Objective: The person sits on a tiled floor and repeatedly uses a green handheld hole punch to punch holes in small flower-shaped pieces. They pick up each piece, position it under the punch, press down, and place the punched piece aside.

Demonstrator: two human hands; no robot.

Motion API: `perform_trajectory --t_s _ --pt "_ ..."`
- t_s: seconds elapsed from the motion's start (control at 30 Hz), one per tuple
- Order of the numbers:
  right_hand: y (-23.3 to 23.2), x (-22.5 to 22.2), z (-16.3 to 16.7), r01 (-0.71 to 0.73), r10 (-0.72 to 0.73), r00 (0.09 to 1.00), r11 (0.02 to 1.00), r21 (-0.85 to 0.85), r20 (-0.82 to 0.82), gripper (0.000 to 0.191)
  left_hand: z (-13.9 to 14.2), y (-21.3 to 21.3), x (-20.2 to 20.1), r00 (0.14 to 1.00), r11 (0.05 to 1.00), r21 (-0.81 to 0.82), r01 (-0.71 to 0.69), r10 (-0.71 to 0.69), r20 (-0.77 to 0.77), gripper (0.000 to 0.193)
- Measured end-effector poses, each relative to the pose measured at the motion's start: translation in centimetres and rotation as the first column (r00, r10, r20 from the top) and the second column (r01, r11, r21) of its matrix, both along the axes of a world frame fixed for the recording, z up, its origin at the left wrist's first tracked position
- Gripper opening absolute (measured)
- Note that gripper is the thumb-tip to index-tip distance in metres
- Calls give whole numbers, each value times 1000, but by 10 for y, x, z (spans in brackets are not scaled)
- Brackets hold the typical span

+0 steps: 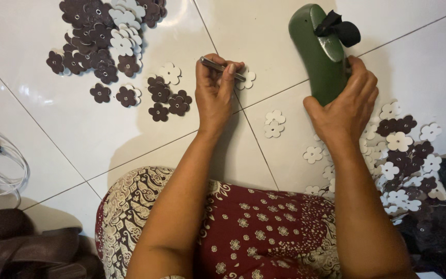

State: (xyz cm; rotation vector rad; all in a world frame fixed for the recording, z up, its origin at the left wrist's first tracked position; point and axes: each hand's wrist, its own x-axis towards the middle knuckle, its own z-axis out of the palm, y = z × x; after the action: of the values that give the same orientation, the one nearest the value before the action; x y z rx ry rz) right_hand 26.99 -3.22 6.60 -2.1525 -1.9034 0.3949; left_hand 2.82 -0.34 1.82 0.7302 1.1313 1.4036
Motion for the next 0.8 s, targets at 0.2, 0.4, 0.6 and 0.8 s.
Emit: perform_trajectory --t_s 0.2,0.4,0.6,0.8 --pt "0 -1 1 23 -24 1000 999 -29 -20 92 3 -1 3 995 999 -35 -26 22 -97 17" --pt "1 -1 0 9 -9 1000 1000 -23 0 91 11 -7 10 954 999 49 -19 33 -296 18" --pt "1 -3 4 23 -24 999 999 -42 -28 95 19 -10 12 820 997 68 36 10 -573 19" --pt "-1 -9 21 47 -51 983 998 -29 -174 87 24 -10 13 723 982 157 100 36 -690 25"
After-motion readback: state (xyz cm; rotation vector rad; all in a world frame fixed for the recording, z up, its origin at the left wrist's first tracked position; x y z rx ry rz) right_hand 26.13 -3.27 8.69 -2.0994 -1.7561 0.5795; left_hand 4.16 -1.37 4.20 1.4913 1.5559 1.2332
